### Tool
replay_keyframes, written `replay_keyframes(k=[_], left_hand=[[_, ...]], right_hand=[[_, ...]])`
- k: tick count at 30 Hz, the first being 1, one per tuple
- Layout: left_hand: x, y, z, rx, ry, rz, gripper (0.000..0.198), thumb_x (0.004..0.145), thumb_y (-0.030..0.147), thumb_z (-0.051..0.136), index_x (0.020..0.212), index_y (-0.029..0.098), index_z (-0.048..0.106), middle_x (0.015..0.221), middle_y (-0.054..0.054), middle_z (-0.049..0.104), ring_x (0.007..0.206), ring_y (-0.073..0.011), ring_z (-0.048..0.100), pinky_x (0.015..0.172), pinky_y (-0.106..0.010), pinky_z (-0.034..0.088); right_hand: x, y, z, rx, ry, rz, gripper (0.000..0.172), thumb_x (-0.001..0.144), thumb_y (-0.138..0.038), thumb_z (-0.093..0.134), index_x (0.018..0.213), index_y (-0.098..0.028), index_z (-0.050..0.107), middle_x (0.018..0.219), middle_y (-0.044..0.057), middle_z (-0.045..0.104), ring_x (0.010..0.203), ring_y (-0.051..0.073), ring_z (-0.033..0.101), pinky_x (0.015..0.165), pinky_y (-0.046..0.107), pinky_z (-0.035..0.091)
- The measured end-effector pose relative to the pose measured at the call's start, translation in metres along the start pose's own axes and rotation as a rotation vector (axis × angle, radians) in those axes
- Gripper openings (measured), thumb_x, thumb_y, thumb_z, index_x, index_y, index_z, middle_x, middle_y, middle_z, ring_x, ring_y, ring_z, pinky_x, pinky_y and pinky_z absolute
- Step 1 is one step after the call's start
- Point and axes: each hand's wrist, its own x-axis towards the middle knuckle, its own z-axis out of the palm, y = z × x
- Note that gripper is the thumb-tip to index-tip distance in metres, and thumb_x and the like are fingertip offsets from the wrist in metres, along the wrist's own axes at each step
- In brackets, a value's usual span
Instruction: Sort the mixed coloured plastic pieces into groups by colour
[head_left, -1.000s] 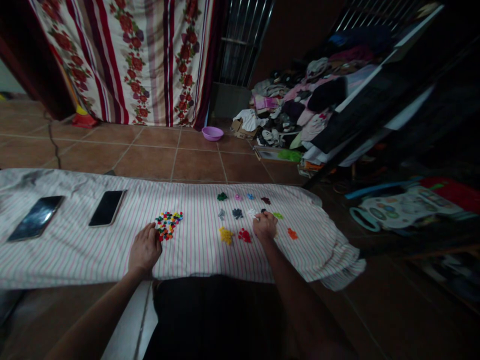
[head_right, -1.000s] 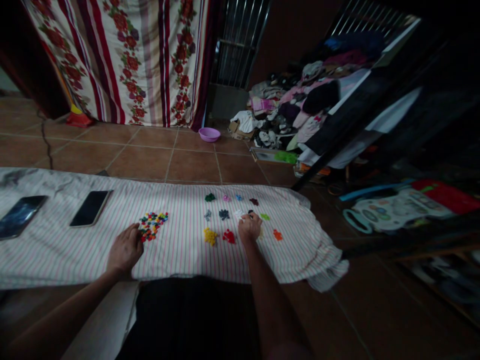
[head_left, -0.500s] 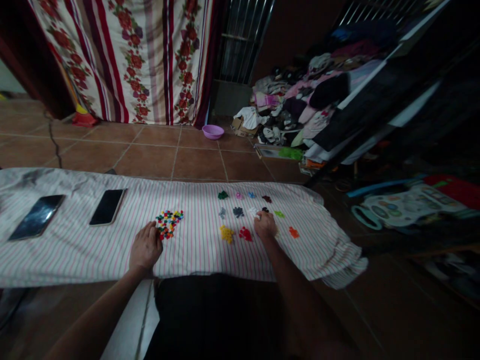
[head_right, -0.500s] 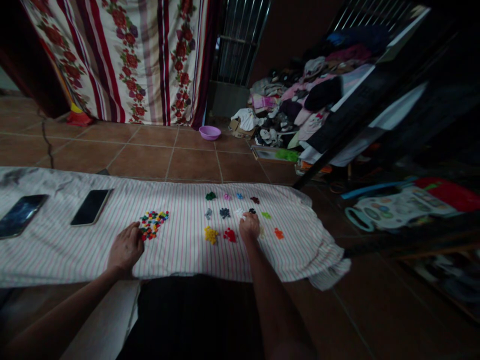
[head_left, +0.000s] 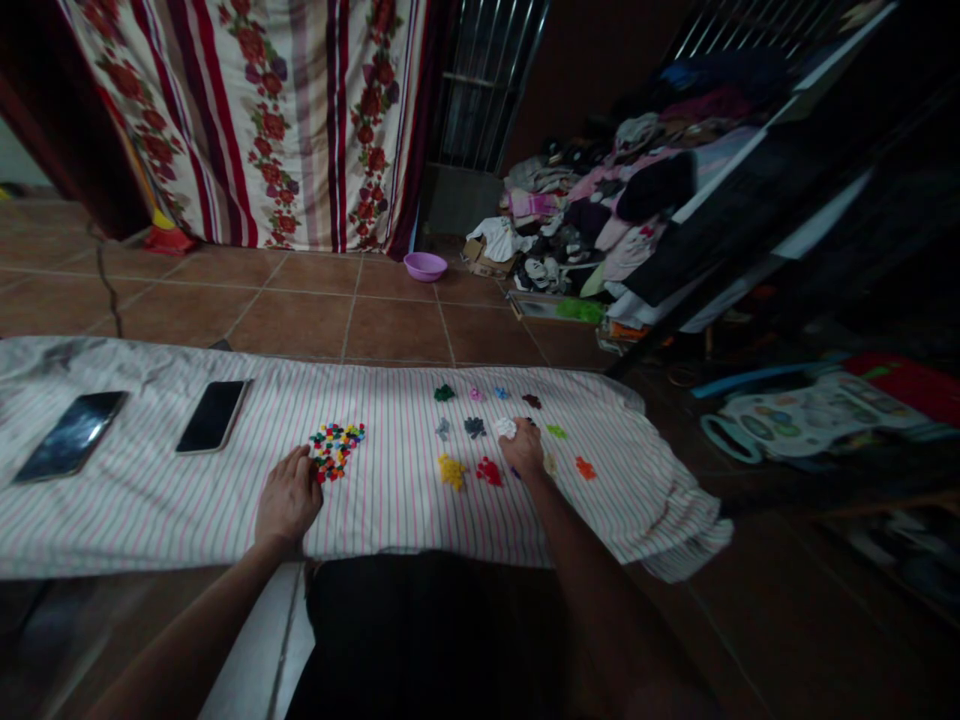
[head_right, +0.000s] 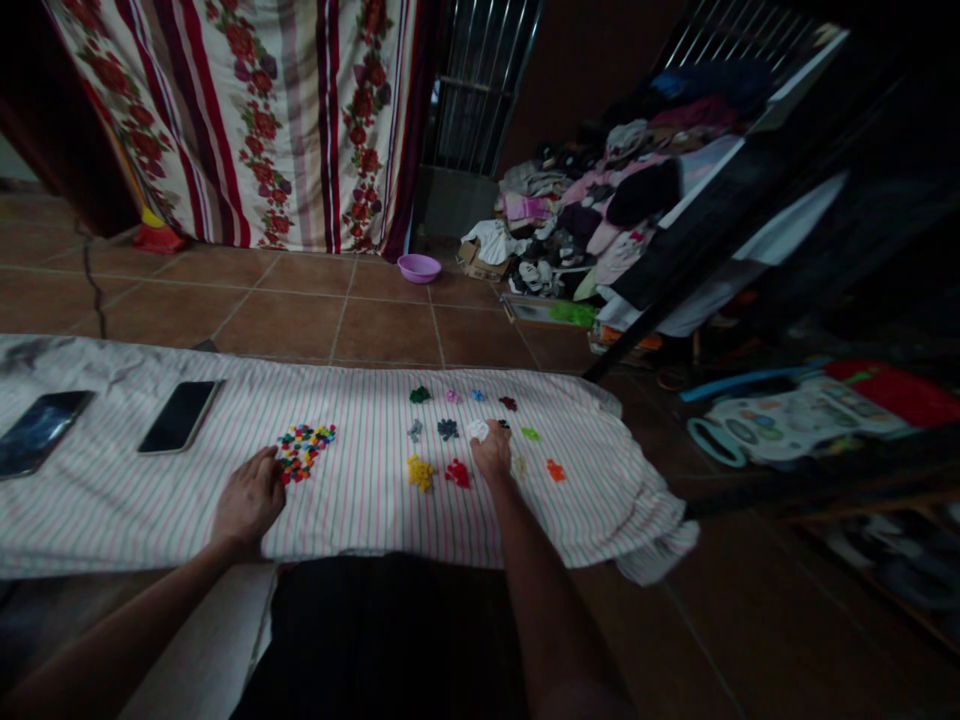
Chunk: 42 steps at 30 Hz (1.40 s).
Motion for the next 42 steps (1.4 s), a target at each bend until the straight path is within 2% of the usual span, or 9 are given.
replay_keyframes(k=[6,11,22,26,30,34,37,39,42], left_hand=[[0.0,0.001,-0.001,0.005,0.03,0.01,0.02,0.087,0.02,0.04,0.099,0.017,0.056,0.122,-0.017,0.063,0.119,-0.0286,0.058,0.1,-0.046,0.047],[0.0,0.001,-0.002,0.008,0.031,0.023,0.017,0.088,0.021,0.04,0.096,0.017,0.055,0.121,-0.018,0.063,0.117,-0.0287,0.058,0.099,-0.045,0.047],[0.001,0.003,-0.001,-0.002,-0.002,-0.017,0.02,0.089,0.022,0.039,0.098,0.017,0.055,0.123,-0.018,0.062,0.12,-0.0282,0.056,0.1,-0.044,0.046],[0.001,0.005,-0.004,-0.024,-0.036,-0.051,0.02,0.087,0.02,0.041,0.1,0.016,0.057,0.125,-0.018,0.061,0.122,-0.0279,0.055,0.102,-0.043,0.045],[0.001,0.007,-0.005,-0.016,-0.046,-0.063,0.023,0.088,0.019,0.041,0.104,0.014,0.057,0.126,-0.018,0.061,0.123,-0.028,0.054,0.104,-0.044,0.044],[0.001,0.008,-0.005,-0.028,-0.042,-0.072,0.022,0.088,0.019,0.041,0.103,0.015,0.057,0.126,-0.017,0.061,0.123,-0.0274,0.053,0.105,-0.044,0.044],[0.002,0.009,-0.005,-0.047,-0.036,-0.082,0.022,0.087,0.018,0.042,0.103,0.016,0.057,0.125,-0.016,0.061,0.124,-0.0272,0.053,0.104,-0.045,0.044],[0.002,0.009,-0.005,-0.053,-0.032,-0.084,0.022,0.088,0.017,0.042,0.103,0.017,0.058,0.125,-0.016,0.061,0.124,-0.0269,0.053,0.104,-0.045,0.045],[0.002,0.01,-0.006,-0.054,-0.031,-0.082,0.022,0.087,0.018,0.043,0.103,0.017,0.058,0.124,-0.015,0.062,0.124,-0.0271,0.053,0.104,-0.045,0.045]], right_hand=[[0.004,0.004,0.001,-0.025,-0.051,-0.093,0.049,0.075,-0.019,0.056,0.124,-0.013,0.057,0.114,0.013,0.061,0.108,0.024,0.055,0.091,0.032,0.045],[0.005,0.004,0.001,-0.061,-0.072,-0.058,0.042,0.08,-0.022,0.057,0.122,-0.016,0.061,0.115,0.011,0.059,0.1,0.021,0.058,0.088,0.029,0.045],[0.007,0.004,-0.006,-0.072,-0.088,-0.082,0.034,0.082,-0.021,0.055,0.114,-0.015,0.066,0.109,0.012,0.062,0.099,0.022,0.058,0.088,0.029,0.045],[0.009,0.005,-0.01,-0.048,-0.051,-0.114,0.029,0.082,-0.021,0.055,0.107,-0.016,0.068,0.104,0.011,0.062,0.096,0.021,0.057,0.085,0.03,0.044],[0.009,-0.001,-0.012,-0.013,0.023,-0.127,0.021,0.083,-0.024,0.052,0.093,-0.018,0.07,0.095,0.009,0.06,0.088,0.02,0.056,0.08,0.03,0.043],[0.007,-0.02,-0.011,0.049,0.088,-0.167,0.023,0.084,-0.027,0.047,0.089,-0.018,0.068,0.089,0.008,0.06,0.08,0.019,0.055,0.074,0.03,0.043],[0.003,-0.049,-0.004,0.164,0.103,-0.262,0.027,0.084,-0.024,0.042,0.093,-0.018,0.067,0.088,0.009,0.063,0.082,0.02,0.057,0.076,0.031,0.045],[-0.005,-0.075,0.004,0.251,0.072,-0.345,0.028,0.083,-0.024,0.041,0.094,-0.019,0.067,0.089,0.009,0.065,0.082,0.02,0.059,0.079,0.032,0.047],[-0.025,-0.12,0.022,0.348,-0.074,-0.484,0.027,0.084,-0.024,0.044,0.095,-0.02,0.069,0.092,0.007,0.066,0.08,0.017,0.061,0.079,0.03,0.048]])
